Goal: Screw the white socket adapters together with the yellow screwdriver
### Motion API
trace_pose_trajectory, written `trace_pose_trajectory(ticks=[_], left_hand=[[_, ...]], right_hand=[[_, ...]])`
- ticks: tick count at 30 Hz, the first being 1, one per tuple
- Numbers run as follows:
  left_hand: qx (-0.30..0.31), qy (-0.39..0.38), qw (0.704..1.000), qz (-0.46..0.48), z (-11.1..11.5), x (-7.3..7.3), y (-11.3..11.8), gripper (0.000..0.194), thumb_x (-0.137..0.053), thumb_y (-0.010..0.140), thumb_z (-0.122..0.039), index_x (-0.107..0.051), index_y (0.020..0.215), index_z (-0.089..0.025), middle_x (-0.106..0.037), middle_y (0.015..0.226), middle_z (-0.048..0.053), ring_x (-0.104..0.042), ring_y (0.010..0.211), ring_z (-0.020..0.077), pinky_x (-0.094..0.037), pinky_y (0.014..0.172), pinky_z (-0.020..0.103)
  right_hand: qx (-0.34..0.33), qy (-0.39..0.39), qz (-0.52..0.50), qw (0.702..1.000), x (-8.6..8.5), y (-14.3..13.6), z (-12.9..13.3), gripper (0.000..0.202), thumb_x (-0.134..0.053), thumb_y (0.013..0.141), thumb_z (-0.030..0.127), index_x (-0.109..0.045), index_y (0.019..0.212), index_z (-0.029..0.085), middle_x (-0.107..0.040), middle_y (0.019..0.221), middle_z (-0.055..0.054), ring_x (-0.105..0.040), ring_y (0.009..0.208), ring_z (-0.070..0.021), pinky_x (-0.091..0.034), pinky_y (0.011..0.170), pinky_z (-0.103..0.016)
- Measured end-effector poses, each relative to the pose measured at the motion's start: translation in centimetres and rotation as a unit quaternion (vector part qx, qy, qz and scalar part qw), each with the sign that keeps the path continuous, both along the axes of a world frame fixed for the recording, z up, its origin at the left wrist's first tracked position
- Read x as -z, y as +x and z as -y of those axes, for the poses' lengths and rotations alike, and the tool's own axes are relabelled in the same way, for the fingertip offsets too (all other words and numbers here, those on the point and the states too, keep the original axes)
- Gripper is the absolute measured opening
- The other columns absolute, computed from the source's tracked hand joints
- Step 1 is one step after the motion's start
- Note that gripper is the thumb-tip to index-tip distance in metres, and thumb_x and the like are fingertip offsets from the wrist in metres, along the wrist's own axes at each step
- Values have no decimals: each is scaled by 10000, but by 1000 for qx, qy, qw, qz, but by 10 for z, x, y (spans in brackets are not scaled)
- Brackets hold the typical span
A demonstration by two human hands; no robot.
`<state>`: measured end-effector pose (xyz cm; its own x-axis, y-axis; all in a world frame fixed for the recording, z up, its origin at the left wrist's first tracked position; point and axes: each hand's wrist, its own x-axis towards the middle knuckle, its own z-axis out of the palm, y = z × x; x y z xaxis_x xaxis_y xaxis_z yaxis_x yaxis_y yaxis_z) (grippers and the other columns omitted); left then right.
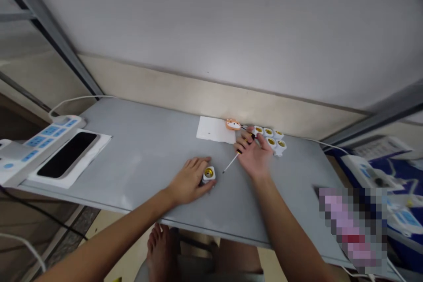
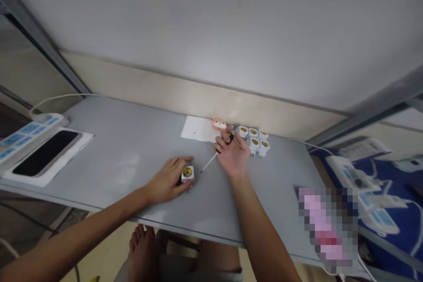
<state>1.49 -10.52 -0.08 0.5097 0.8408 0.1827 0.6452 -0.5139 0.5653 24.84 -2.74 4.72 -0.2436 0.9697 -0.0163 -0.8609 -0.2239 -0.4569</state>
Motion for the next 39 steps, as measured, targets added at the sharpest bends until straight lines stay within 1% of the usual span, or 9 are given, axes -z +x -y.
trace_pose_trajectory(ticks=[3,7,11,16,23,27,30,34,39], left_hand=[[-18,-5,1000,8,4,-2,3,256,-638,968,-418,-565,1122,-227,-612,1438,142,-576,1257,341,-486,1059,548],[-37,-11,999,11,4,-4,5,238,-665,942,-406,-561,1061,-228,-633,1397,138,-591,1228,339,-492,1046,552],[-43,-24,999,13,4,-8,5,243,-682,931,-401,-538,1020,-227,-644,1357,136,-610,1193,327,-506,1019,530],[-45,-24,999,11,3,-9,4,252,-688,929,-402,-530,1026,-232,-647,1332,132,-609,1211,326,-498,1024,527],[-28,-17,999,16,-5,-5,3,255,-676,945,-434,-552,1048,-237,-630,1295,109,-601,1211,308,-500,1015,495],[26,-34,999,-13,-30,-15,10,300,-711,921,-481,-555,988,-234,-606,1118,77,-613,967,250,-528,880,423],[80,-34,996,-16,-53,-20,18,317,-742,891,-472,-546,955,-231,-605,1017,57,-589,950,248,-516,852,397],[66,-34,996,44,-66,-11,24,364,-774,858,-469,-549,1019,-232,-640,1009,49,-600,948,243,-513,875,410],[56,-18,996,70,-60,-3,23,329,-750,893,-461,-562,1049,-241,-661,1073,59,-627,999,253,-508,922,426]], right_hand=[[16,-12,-9,1000,3,10,-2,16,-615,934,251,-625,945,258,-365,718,38,-344,556,-122,-415,507,-231],[39,-27,3,999,10,20,-7,38,-635,929,266,-615,898,275,-335,713,37,-324,547,-138,-403,483,-251],[19,-56,-30,998,16,18,-8,41,-661,907,260,-625,900,277,-375,729,32,-363,565,-129,-417,514,-241],[27,-63,-14,998,11,14,-8,24,-643,916,273,-628,898,279,-380,732,25,-373,574,-135,-411,515,-255],[73,25,38,996,-19,19,4,61,-623,955,264,-612,901,290,-367,725,23,-376,565,-131,-415,523,-256],[94,86,67,990,-40,8,17,91,-639,945,277,-608,860,267,-364,711,20,-378,570,-124,-409,536,-254],[63,145,105,982,-49,-4,22,122,-684,924,310,-642,835,238,-404,704,12,-390,591,-121,-395,561,-264],[23,209,182,961,-42,-16,24,184,-713,939,384,-687,863,219,-476,711,-1,-439,659,-141,-394,623,-290],[-20,241,242,940,-19,-19,23,217,-635,998,415,-722,943,224,-521,761,-7,-473,729,-160,-387,702,-318]])
